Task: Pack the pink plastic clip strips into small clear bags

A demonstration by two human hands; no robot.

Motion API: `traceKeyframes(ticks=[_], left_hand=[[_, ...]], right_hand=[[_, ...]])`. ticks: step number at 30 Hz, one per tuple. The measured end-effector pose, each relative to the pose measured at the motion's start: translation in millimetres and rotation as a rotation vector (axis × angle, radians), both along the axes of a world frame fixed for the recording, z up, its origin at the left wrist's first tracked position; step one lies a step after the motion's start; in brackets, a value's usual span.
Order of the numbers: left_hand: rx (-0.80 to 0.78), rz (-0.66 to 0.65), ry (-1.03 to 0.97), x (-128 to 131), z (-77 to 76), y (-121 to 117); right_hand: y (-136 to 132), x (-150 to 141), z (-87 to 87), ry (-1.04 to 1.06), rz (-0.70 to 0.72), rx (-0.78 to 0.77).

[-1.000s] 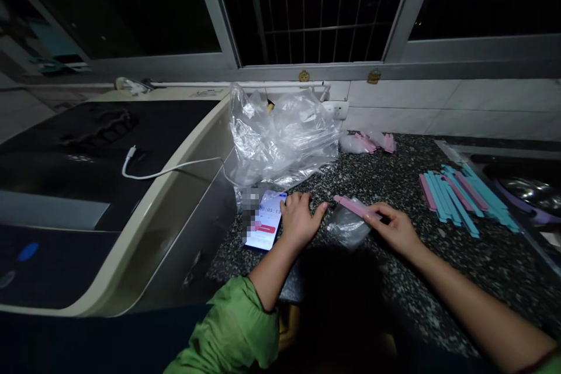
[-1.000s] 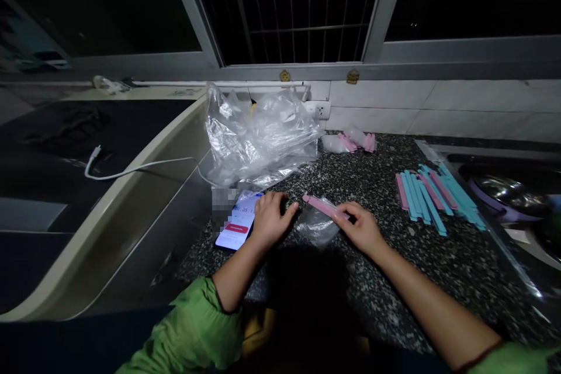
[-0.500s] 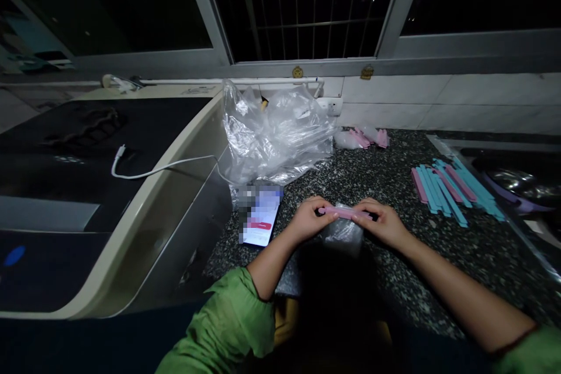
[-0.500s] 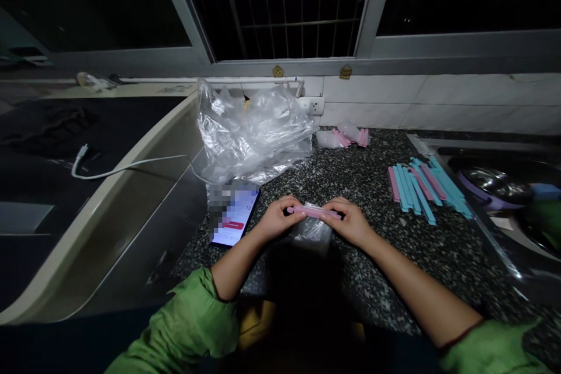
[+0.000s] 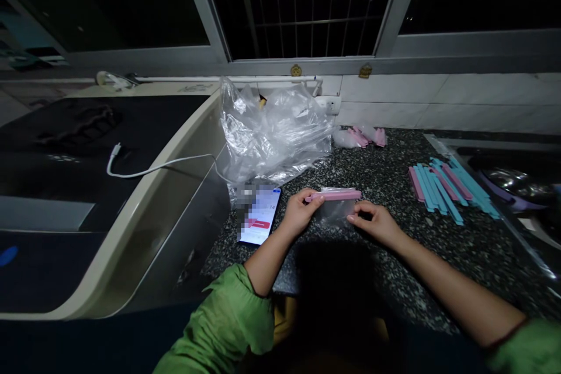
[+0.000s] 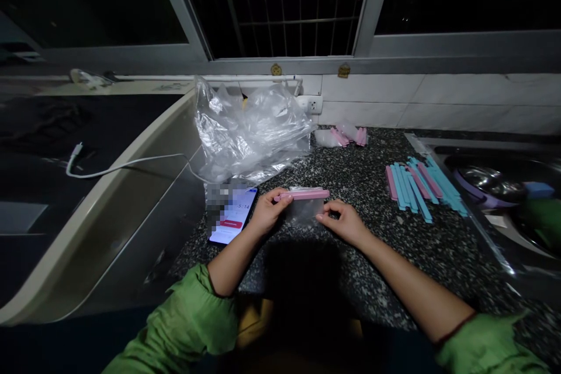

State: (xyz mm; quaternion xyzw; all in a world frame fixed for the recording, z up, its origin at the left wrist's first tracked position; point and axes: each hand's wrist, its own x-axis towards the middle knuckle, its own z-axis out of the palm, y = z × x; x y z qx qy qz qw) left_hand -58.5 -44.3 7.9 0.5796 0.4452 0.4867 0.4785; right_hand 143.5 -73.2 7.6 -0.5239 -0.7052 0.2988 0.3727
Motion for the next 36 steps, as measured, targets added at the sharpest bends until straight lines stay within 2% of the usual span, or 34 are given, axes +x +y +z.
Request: traceKeyframes(ticks=[7, 9, 13, 17, 24, 28, 34, 36], left_hand=[[0.005, 0.045, -0.009, 0.5, -1.3, 1.2], [0.01, 0.045, -0.015, 0.4, -1.9, 1.8], [-0.039, 0.038, -0.036, 2.0, -4.6, 2.8], [-0.067, -0.003, -0.008, 5.6, -7.7, 3.2], [-0.054, 0.003, -0.027, 11.8, -14.8, 4.9], [-0.056, 0.012, -0.026, 20.6, -21.0, 8.9], [-0.035, 0.03, 0.055, 46.1, -21.3, 23.8], [0.012, 0.072, 0.104, 57.2, -19.6, 32.2]], right_hand=[[1.3, -2.2, -8.8, -0.023, -0.002, 0.079], [1.9, 0.2, -10.6, -0.033, -0.043, 0.116], [3.7, 8.4, -8.9, -0.122, -0.21, 0.346], [5.0, 12.5, -4.5, -0.338, -0.161, 0.519], [1.5, 10.4, -7.2, -0.646, -0.036, 0.567], [5.2, 11.9, -10.2, -0.716, -0.012, 0.582], [29.3, 31.5, -12.2, -0.754, -0.132, 0.593], [40.2, 40.4, -13.7, -0.776, -0.194, 0.595]])
